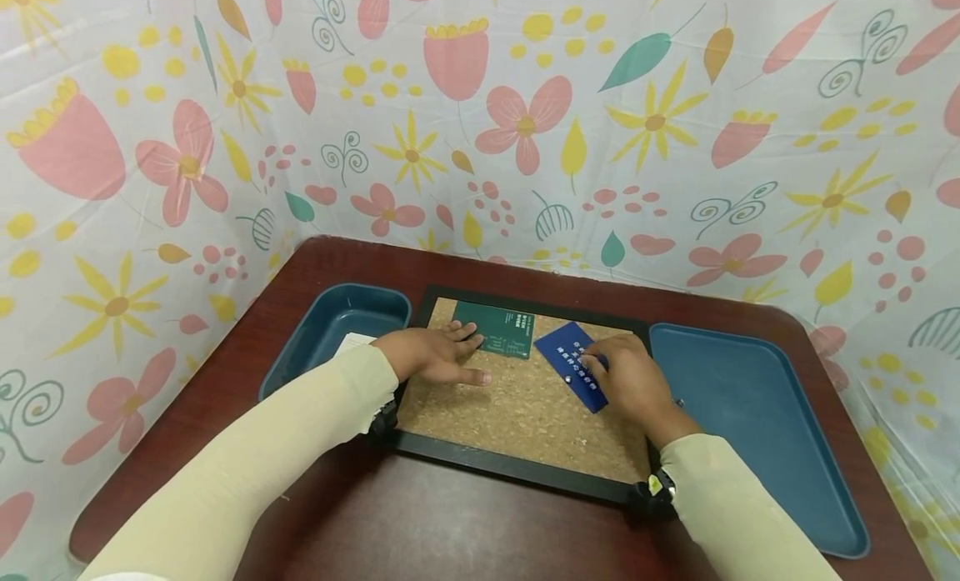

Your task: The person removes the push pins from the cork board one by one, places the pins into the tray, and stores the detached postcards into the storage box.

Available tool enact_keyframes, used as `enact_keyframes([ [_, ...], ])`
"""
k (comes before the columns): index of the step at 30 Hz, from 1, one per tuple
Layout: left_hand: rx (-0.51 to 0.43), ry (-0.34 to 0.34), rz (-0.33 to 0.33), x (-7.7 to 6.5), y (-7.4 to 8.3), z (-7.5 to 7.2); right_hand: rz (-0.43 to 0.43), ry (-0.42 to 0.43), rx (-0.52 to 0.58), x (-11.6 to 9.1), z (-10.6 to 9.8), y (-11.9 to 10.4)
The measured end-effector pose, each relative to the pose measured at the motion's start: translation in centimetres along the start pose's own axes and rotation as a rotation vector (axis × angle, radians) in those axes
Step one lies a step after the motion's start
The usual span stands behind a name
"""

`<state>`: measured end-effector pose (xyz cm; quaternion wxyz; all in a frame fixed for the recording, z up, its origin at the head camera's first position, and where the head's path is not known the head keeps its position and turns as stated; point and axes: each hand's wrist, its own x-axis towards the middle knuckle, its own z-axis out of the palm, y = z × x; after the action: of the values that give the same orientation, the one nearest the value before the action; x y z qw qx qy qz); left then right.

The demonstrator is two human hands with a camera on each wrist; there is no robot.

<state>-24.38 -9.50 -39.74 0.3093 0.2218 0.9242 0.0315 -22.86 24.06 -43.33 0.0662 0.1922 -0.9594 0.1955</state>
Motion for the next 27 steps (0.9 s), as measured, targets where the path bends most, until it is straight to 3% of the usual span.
enact_keyframes([
  [27,0.017,0.0,0.014,0.1,0.0,0.0,0.015,0.055,-0.038,-2.1,-2.3,2.2],
])
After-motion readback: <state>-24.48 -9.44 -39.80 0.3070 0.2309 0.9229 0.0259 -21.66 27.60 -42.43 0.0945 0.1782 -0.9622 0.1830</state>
